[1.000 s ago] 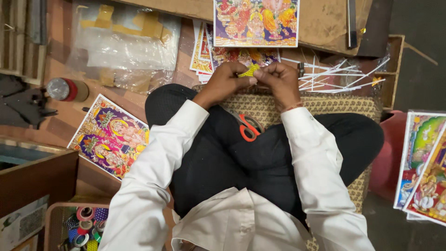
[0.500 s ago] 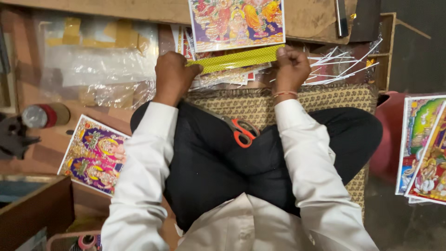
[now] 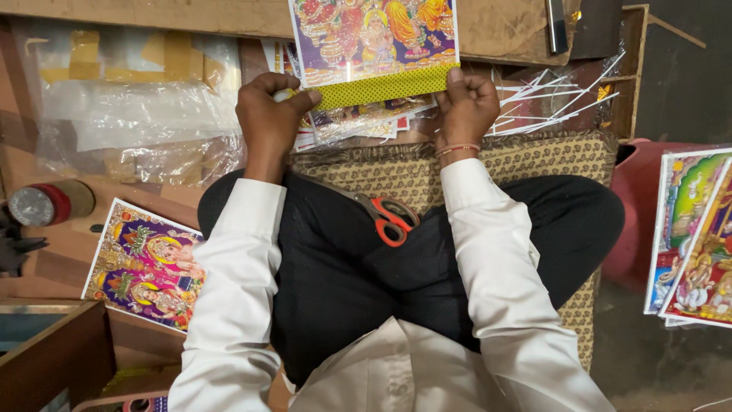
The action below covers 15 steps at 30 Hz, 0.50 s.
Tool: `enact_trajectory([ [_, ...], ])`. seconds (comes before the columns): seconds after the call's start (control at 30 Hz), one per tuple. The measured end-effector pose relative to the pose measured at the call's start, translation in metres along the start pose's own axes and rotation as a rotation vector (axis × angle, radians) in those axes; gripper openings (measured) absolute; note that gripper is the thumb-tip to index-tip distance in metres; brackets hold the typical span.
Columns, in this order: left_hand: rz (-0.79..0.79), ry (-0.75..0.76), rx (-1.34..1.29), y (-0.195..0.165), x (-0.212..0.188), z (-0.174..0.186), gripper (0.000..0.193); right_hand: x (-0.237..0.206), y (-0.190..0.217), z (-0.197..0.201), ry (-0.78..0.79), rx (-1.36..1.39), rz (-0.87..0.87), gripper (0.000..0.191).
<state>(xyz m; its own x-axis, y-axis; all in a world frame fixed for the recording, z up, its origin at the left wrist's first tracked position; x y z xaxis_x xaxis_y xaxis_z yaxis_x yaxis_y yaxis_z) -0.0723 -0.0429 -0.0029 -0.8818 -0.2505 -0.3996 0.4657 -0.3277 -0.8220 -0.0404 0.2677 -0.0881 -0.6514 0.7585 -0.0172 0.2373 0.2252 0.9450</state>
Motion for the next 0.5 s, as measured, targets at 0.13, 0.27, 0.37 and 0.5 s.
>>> enact_trajectory([
  [0.13,0.003,0.028,-0.041,-0.004,-0.002,0.001,0.032,-0.001,0.005,-0.003,0.002,-0.023,0.007,0.02],
  [0.27,0.016,0.03,-0.068,-0.008,-0.002,-0.001,0.029,-0.001,0.007,-0.006,0.004,-0.014,-0.004,0.019],
  [0.37,0.042,0.043,-0.07,-0.009,-0.001,-0.002,0.027,-0.001,0.009,-0.008,0.007,-0.006,-0.004,0.018],
  [0.5,0.031,0.031,-0.051,-0.009,0.0,-0.001,0.028,-0.002,0.012,-0.01,0.008,0.004,-0.003,0.018],
])
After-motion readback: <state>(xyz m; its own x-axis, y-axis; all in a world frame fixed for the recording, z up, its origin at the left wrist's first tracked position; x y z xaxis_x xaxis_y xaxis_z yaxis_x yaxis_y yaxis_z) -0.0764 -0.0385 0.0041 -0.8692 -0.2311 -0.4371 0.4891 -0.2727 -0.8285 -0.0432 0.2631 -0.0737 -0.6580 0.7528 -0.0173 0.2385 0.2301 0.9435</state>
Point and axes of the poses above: each hand's wrist, its own x-axis towards the middle knuckle, its own z-axis out of the back of the hand, y = z × x, the point moved 2 cm from there along x, towards the middle knuckle, and after that the axes turned 14 degrees about z, right-handed, at the moved point
